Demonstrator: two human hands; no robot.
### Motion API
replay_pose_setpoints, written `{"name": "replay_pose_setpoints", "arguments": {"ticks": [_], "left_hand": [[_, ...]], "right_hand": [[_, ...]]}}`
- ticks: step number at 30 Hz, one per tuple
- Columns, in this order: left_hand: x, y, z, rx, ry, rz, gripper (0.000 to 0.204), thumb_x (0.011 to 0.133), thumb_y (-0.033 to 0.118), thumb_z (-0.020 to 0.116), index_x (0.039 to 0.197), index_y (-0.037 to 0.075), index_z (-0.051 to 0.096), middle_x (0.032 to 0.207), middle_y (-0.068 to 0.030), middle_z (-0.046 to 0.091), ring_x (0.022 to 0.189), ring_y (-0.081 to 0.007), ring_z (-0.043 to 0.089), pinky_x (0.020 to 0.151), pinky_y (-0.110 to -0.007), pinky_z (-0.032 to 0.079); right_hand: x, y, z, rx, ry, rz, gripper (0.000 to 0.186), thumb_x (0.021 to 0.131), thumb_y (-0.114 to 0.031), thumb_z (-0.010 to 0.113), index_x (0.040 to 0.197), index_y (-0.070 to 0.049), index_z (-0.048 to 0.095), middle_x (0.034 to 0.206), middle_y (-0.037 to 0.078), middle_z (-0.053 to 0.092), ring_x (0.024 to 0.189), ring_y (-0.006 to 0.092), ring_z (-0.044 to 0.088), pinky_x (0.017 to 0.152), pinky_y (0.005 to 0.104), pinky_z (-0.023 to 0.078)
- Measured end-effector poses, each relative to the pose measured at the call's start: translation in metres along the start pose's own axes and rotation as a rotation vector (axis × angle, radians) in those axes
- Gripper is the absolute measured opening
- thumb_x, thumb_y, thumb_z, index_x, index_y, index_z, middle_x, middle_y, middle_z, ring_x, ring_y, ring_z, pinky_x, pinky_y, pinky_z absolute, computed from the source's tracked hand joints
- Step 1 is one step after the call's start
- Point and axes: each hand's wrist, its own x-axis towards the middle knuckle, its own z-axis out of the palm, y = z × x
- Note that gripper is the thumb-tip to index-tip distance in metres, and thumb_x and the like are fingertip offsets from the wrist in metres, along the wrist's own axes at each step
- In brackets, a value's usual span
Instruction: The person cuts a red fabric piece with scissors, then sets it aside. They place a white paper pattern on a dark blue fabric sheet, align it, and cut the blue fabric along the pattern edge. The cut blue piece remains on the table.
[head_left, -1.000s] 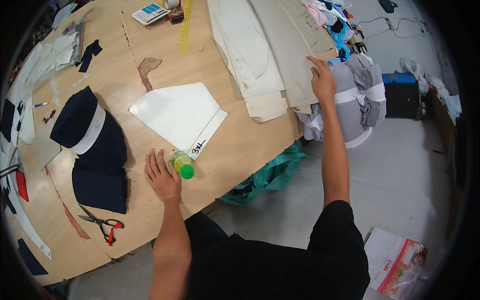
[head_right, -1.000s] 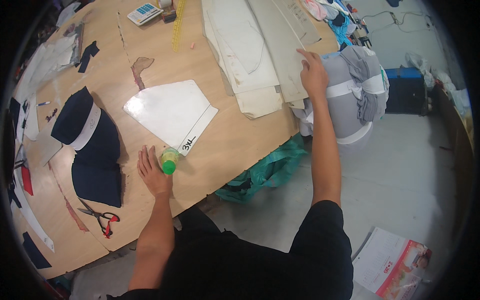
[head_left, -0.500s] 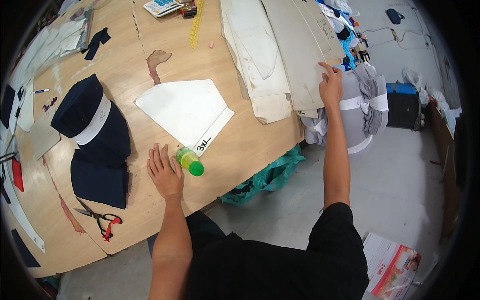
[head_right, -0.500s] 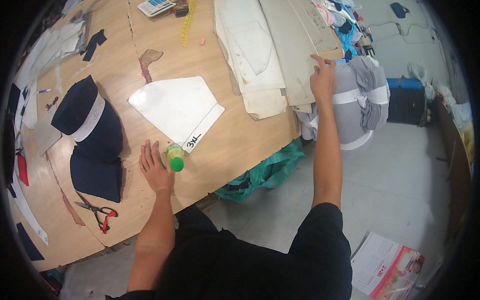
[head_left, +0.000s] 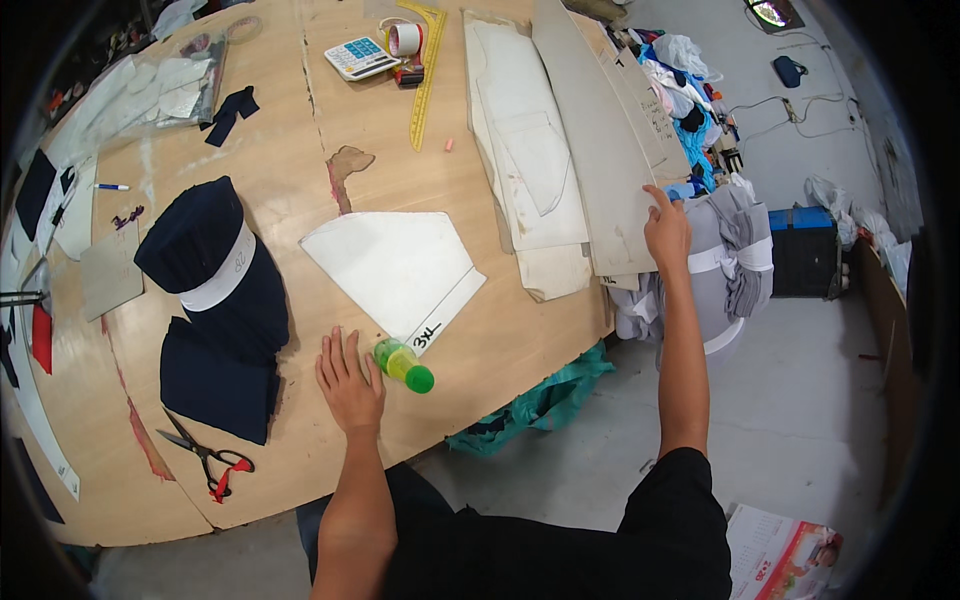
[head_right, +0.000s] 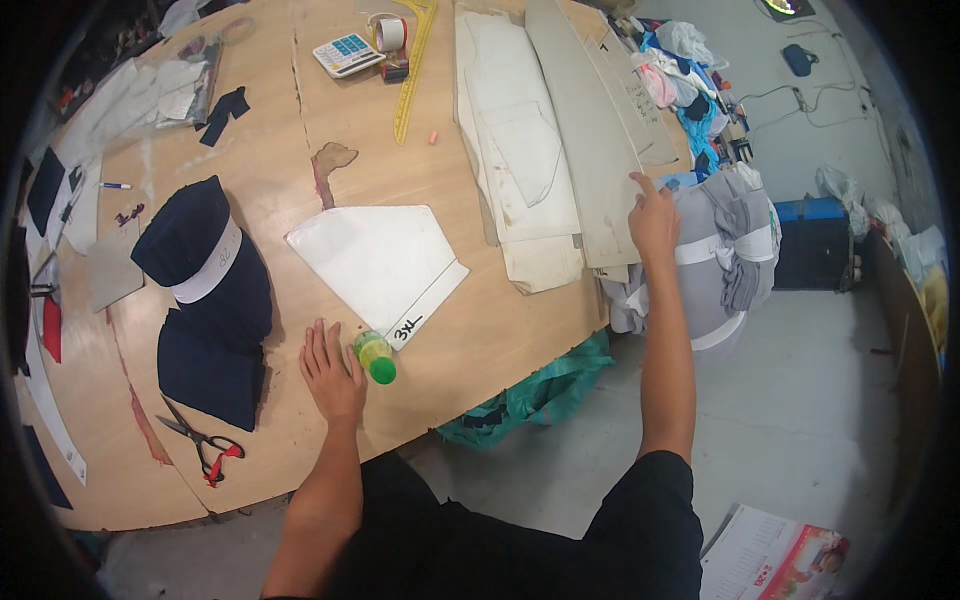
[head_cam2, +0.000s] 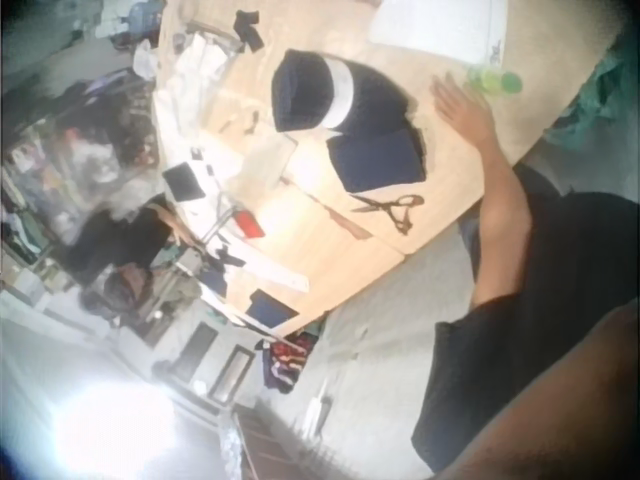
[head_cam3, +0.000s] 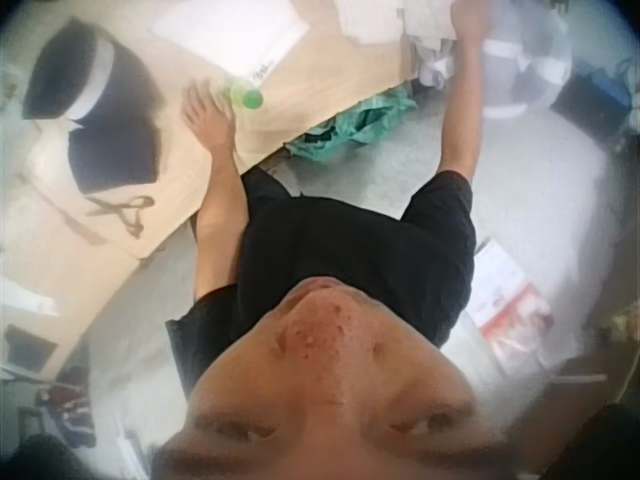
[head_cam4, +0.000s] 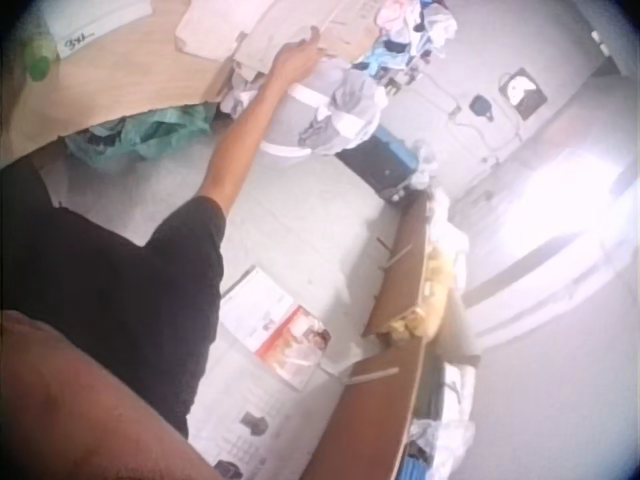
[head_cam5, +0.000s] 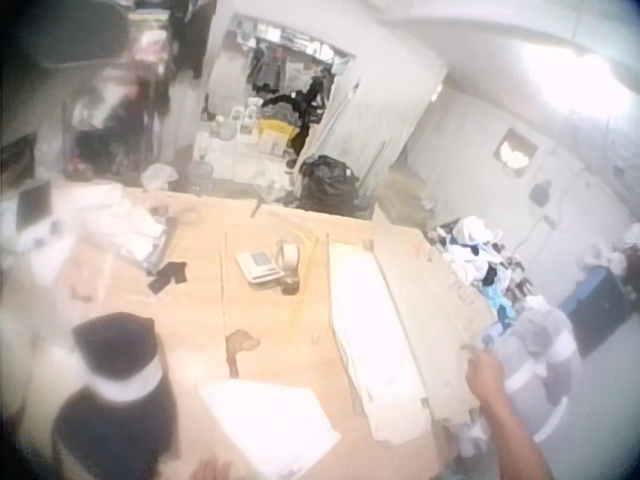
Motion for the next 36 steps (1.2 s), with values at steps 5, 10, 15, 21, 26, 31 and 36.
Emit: {"name": "replay_pose_setpoints", "arguments": {"ticks": [5, 10, 15, 21, 26, 31, 36], "left_hand": [[-0.001, 0.000, 0.002, -0.009, 0.006, 0.009, 0.046, 0.105, 0.021, 0.062, 0.150, 0.017, 0.058, 0.165, -0.0078, 0.048, 0.154, -0.0279, 0.041, 0.127, -0.048, 0.032], [-0.002, 0.005, 0.001, -0.009, 0.004, 0.018, 0.048, 0.104, 0.020, 0.062, 0.152, 0.017, 0.057, 0.164, -0.0081, 0.049, 0.154, -0.0288, 0.041, 0.128, -0.049, 0.031], [0.000, -0.002, 0.007, -0.059, 0.005, -0.018, 0.052, 0.104, 0.022, 0.063, 0.154, 0.015, 0.055, 0.164, -0.0099, 0.049, 0.155, -0.0296, 0.040, 0.129, -0.051, 0.029], [-0.004, -0.010, 0.003, -0.165, -0.050, -0.022, 0.053, 0.104, 0.028, 0.062, 0.155, 0.017, 0.054, 0.166, -0.0107, 0.046, 0.155, -0.0290, 0.040, 0.129, -0.050, 0.030], [-0.011, -0.010, -0.002, -0.042, -0.005, -0.014, 0.053, 0.106, 0.031, 0.060, 0.157, 0.019, 0.052, 0.169, -0.0070, 0.041, 0.158, -0.0242, 0.036, 0.131, -0.046, 0.028], [-0.006, -0.007, -0.006, -0.062, 0.002, -0.004, 0.052, 0.107, 0.031, 0.057, 0.157, 0.018, 0.051, 0.169, -0.0065, 0.040, 0.158, -0.0231, 0.035, 0.131, -0.044, 0.027], [-0.009, -0.007, -0.004, -0.074, 0.033, 0.000, 0.050, 0.108, 0.031, 0.056, 0.156, 0.017, 0.052, 0.169, -0.0069, 0.041, 0.157, -0.0235, 0.036, 0.131, -0.044, 0.028]], "right_hand": [[-0.003, 0.007, 0.008, -0.017, 0.014, 0.026, 0.049, 0.099, -0.008, 0.063, 0.143, -0.029, 0.064, 0.120, 0.021, 0.061, 0.102, 0.0463, 0.068, 0.086, 0.0549, 0.055], [-0.009, -0.020, 0.020, -0.496, 0.128, -0.090, 0.056, 0.092, -0.003, 0.066, 0.146, -0.020, 0.063, 0.131, 0.015, 0.060, 0.124, 0.0348, 0.060, 0.095, 0.0483, 0.051], [0.011, -0.004, 0.048, -0.548, 0.254, -0.391, 0.064, 0.089, -0.006, 0.066, 0.152, -0.016, 0.059, 0.151, 0.016, 0.056, 0.137, 0.0333, 0.055, 0.104, 0.0458, 0.048], [-0.003, 0.032, 0.107, -0.123, 0.114, -0.274, 0.078, 0.091, 0.004, 0.057, 0.161, -0.029, 0.050, 0.153, 0.020, 0.056, 0.116, 0.0371, 0.068, 0.084, 0.0461, 0.060], [-0.020, -0.047, 0.097, -0.082, -0.155, -0.246, 0.081, 0.088, 0.003, 0.057, 0.161, -0.032, 0.050, 0.140, 0.021, 0.059, 0.105, 0.0408, 0.071, 0.082, 0.0502, 0.059], [-0.022, -0.066, 0.114, -0.080, -0.120, -0.277, 0.079, 0.089, 0.002, 0.055, 0.159, -0.035, 0.052, 0.137, 0.021, 0.059, 0.100, 0.0430, 0.072, 0.081, 0.0522, 0.059], [-0.032, -0.074, 0.126, -0.035, -0.110, -0.289, 0.077, 0.089, 0.001, 0.055, 0.157, -0.034, 0.055, 0.136, 0.021, 0.059, 0.103, 0.0435, 0.071, 0.082, 0.0531, 0.059]]}}
